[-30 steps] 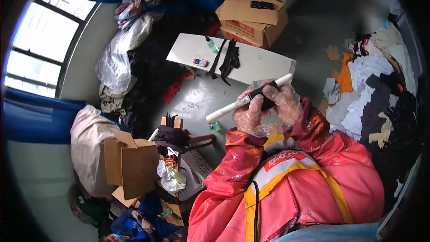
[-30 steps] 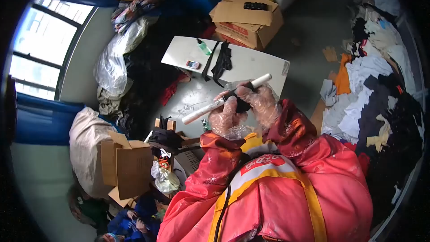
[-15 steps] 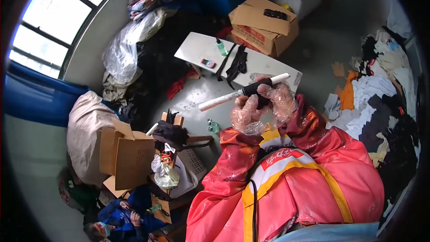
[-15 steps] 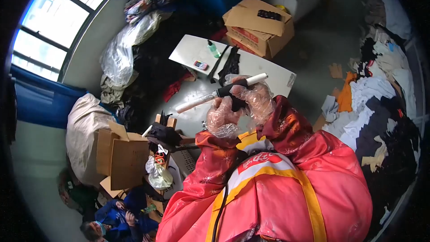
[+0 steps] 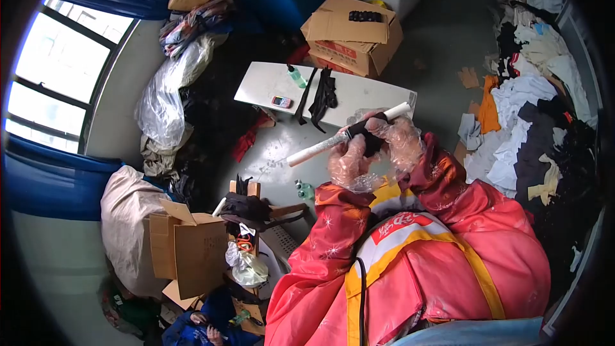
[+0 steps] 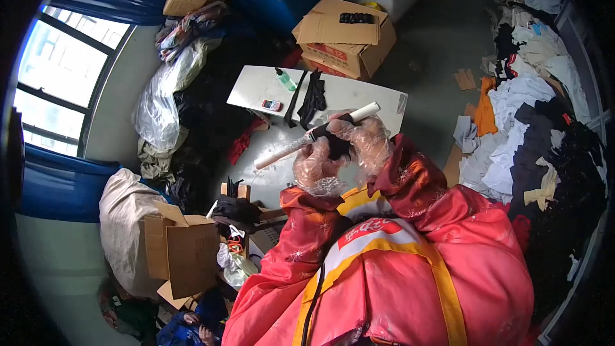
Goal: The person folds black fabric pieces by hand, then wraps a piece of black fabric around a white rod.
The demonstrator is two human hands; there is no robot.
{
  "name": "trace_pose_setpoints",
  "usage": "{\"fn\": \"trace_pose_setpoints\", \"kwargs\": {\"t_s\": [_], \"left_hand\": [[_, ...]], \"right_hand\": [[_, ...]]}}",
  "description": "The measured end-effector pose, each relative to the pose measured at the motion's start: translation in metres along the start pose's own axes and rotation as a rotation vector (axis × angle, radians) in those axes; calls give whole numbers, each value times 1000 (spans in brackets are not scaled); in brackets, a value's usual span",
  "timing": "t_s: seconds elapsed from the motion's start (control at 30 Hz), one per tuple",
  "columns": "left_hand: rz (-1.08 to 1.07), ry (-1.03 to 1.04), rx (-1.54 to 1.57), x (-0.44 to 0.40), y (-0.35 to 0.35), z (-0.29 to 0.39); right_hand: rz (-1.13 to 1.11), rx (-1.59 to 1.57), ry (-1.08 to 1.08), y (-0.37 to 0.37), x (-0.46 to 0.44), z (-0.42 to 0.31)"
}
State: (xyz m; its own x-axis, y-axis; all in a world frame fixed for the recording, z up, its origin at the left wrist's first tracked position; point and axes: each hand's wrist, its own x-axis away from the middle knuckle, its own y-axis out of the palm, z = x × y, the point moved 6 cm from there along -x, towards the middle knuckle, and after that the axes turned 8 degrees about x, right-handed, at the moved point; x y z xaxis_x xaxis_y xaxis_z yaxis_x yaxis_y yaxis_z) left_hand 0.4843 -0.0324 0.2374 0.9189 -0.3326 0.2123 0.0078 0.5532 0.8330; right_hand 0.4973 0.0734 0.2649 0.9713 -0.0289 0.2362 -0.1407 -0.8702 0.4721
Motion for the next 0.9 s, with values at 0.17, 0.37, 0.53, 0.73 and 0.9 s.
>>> {"fn": "trace_pose_setpoints", "kwargs": {"t_s": [0.17,0.37,0.53,0.73,0.9], "left_hand": [[296,-133,-174,7,-20,-2],[125,-127,-50,7,-11,-1],[-53,-25,-51,5,-2,4],[5,-108,-45,8,2,0],[-30,-186,-46,2,-1,-2]], "right_hand": [[79,-92,-105,-1,2,3],[113,-95,-142,0,8,-1],[65,-141,-108,2,8,0],[74,-91,-69,-5,4,9],[154,-175,-69,1,9,-3]]}}
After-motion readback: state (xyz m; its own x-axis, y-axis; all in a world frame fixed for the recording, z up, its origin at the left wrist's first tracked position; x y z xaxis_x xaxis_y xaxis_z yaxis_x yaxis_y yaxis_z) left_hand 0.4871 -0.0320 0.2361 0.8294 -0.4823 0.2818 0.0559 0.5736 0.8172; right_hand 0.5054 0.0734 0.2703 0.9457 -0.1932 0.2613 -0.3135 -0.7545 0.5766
